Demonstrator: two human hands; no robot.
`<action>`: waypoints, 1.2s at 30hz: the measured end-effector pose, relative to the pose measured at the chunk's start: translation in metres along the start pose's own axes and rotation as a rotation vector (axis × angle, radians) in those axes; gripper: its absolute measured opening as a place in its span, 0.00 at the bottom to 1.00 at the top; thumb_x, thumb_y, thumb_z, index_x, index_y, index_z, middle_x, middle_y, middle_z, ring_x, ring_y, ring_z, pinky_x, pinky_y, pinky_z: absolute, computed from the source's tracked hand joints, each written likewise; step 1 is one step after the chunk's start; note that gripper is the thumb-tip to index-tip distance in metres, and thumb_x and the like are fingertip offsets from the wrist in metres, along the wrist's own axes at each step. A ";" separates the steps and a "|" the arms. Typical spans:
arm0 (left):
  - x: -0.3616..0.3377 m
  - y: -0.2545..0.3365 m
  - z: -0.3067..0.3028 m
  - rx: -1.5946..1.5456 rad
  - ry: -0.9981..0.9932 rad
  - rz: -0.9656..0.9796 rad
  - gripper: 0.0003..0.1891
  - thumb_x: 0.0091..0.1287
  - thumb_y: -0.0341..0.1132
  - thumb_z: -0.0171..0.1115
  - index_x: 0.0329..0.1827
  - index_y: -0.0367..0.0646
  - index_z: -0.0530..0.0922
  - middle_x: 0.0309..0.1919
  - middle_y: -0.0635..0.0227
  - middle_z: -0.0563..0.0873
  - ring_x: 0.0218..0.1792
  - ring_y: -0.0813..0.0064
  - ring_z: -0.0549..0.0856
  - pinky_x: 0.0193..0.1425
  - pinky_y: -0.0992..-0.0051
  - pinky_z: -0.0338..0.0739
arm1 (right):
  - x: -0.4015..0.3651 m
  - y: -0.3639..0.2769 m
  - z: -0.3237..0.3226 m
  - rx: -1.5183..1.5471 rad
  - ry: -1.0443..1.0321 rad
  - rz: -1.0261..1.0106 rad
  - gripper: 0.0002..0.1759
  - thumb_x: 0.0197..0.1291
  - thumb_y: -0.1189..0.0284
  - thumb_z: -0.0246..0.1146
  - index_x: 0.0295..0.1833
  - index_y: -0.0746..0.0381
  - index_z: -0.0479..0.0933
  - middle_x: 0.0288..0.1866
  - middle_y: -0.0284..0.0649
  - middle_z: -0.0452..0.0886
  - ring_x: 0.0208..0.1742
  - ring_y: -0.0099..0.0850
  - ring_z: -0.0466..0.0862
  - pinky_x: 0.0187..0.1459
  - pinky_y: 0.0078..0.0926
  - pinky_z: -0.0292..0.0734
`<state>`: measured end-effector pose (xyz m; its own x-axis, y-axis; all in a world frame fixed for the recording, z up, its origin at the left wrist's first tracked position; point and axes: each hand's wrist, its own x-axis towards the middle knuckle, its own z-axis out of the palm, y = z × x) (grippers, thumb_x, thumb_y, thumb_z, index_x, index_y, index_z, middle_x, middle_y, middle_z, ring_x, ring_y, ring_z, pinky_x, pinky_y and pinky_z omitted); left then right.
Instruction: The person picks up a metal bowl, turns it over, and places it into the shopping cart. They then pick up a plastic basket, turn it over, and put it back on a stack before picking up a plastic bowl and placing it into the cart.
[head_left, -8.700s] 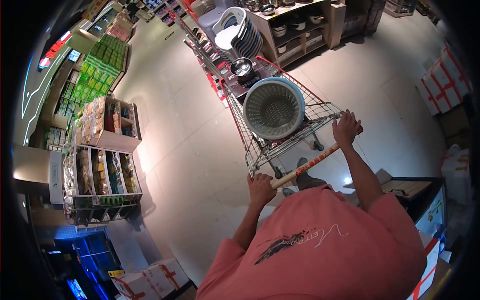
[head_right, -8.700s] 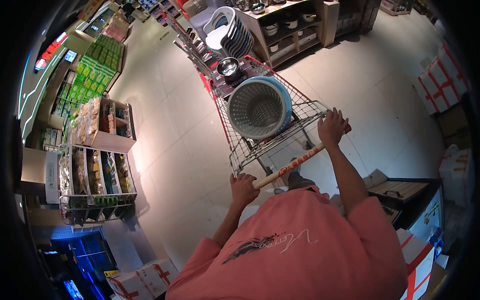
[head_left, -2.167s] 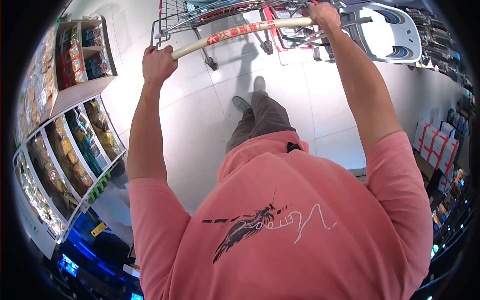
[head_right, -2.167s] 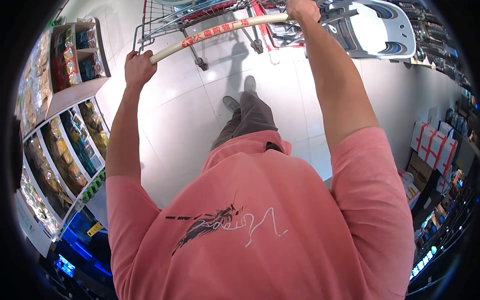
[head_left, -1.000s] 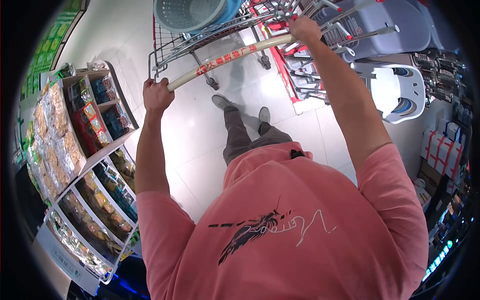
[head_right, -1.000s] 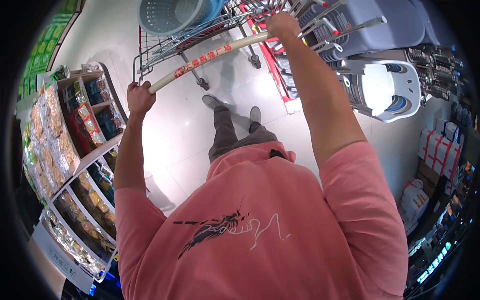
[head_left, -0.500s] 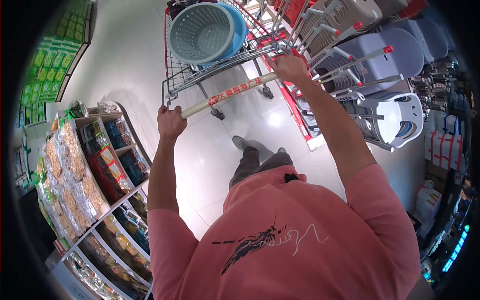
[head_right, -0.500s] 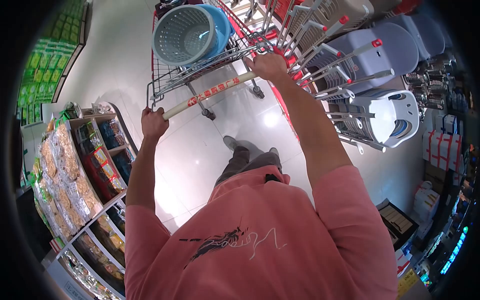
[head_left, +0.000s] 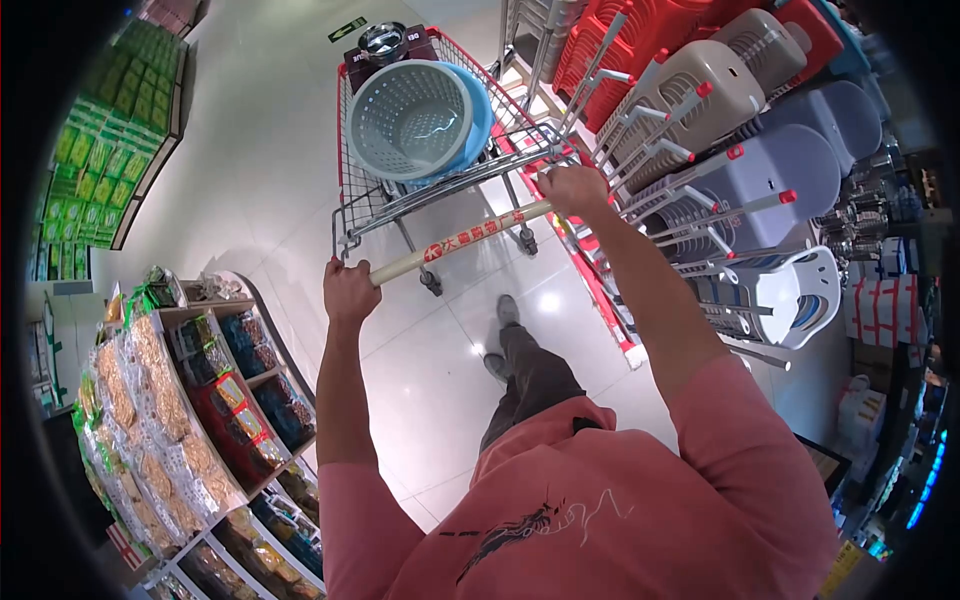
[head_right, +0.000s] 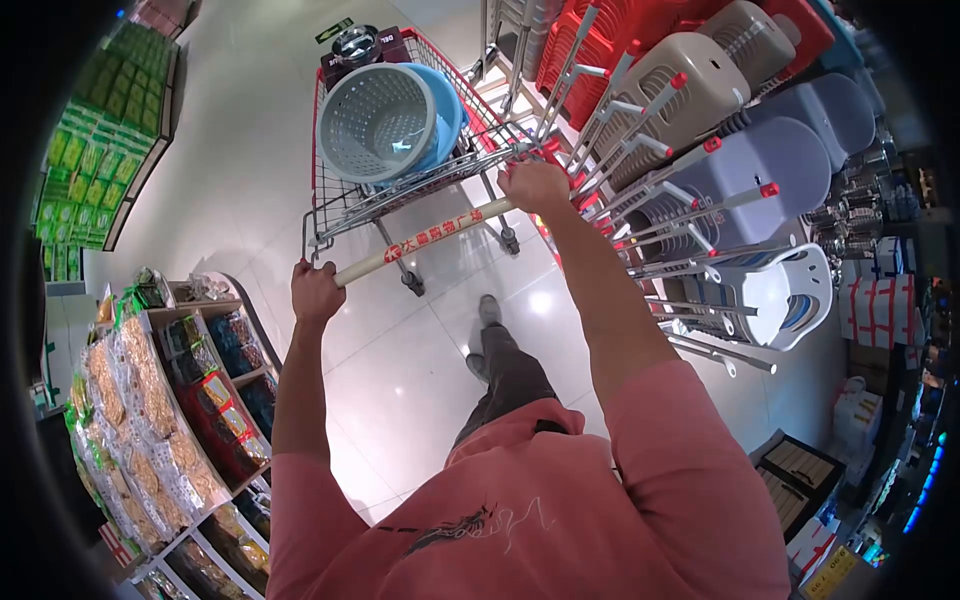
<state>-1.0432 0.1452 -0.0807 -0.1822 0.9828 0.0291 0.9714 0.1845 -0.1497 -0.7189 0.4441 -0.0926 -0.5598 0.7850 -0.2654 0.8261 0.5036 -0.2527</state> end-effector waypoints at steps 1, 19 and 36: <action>0.010 -0.006 -0.001 -0.021 -0.034 -0.012 0.02 0.52 0.31 0.62 0.26 0.44 0.81 0.15 0.58 0.82 0.22 0.59 0.85 0.62 0.64 0.74 | 0.010 -0.004 -0.001 -0.031 0.003 0.021 0.29 0.70 0.52 0.43 0.37 0.58 0.86 0.35 0.46 0.88 0.43 0.46 0.87 0.52 0.47 0.80; 0.177 -0.105 0.004 -0.147 -0.257 -0.001 0.09 0.58 0.41 0.62 0.31 0.49 0.86 0.22 0.62 0.87 0.27 0.59 0.87 0.58 0.62 0.75 | 0.178 -0.057 -0.041 0.058 0.159 0.031 0.26 0.68 0.54 0.48 0.33 0.57 0.87 0.29 0.45 0.87 0.34 0.44 0.88 0.42 0.45 0.82; 0.268 -0.224 0.039 -0.011 -0.392 0.071 0.13 0.60 0.45 0.60 0.28 0.47 0.86 0.25 0.59 0.88 0.30 0.55 0.89 0.38 0.59 0.84 | 0.263 -0.120 -0.044 0.077 0.073 0.066 0.27 0.68 0.52 0.46 0.31 0.55 0.86 0.29 0.43 0.87 0.34 0.44 0.88 0.40 0.45 0.81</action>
<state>-1.3156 0.3675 -0.0781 -0.1571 0.9195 -0.3604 0.9848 0.1182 -0.1276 -0.9626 0.6054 -0.0914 -0.4957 0.8411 -0.2164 0.8520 0.4227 -0.3088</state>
